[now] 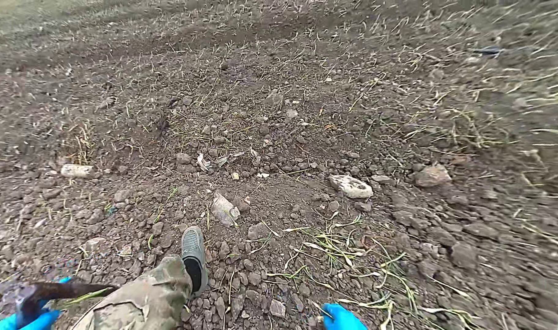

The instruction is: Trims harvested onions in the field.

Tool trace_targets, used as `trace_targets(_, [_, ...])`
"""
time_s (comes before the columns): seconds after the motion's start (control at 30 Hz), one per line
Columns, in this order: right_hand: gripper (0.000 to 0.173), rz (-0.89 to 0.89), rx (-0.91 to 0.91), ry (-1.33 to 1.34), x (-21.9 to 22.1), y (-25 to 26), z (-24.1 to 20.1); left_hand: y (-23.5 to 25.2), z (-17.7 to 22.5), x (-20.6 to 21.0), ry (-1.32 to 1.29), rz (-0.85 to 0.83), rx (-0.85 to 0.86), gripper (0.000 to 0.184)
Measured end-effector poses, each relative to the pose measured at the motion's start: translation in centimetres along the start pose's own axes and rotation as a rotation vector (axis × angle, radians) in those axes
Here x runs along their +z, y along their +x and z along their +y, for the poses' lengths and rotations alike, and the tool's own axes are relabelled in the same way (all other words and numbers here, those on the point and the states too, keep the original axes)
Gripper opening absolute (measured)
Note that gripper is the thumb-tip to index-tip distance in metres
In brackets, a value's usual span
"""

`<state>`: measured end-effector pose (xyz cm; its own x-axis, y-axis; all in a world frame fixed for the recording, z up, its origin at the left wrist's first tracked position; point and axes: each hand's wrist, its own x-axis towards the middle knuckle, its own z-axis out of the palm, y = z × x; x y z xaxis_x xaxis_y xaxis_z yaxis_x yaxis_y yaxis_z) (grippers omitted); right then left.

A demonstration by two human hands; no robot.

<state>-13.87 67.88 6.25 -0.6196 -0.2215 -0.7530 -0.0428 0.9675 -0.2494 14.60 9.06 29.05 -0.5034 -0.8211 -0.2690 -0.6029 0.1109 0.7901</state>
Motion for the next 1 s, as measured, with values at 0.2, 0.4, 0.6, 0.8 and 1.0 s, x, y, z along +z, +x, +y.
trace_targets(0.2, [0.035,-0.064,-0.07,-0.088,-0.4,8.3,-10.6,6.3,-2.7,6.5,0.074,-0.113,-0.124,0.022])
trace_targets(0.4, [0.035,-0.026,-0.19,-0.13,-0.4,17.1,-22.1,17.6,-3.8,14.9,0.03,-0.141,-0.082,0.01])
trace_targets(0.6, [0.034,-0.052,-0.268,-0.13,-1.2,27.1,-33.0,28.1,0.3,22.2,-0.072,-0.195,0.124,0.01])
trace_targets(0.8, [0.027,0.155,-0.432,-0.056,-1.4,36.1,-40.1,37.1,-0.7,34.0,0.051,-0.274,0.119,0.007])
trace_targets(1.0, [0.026,0.167,-0.511,-0.035,-1.8,41.2,-45.8,42.1,-6.7,38.2,0.233,-0.539,-0.075,0.013])
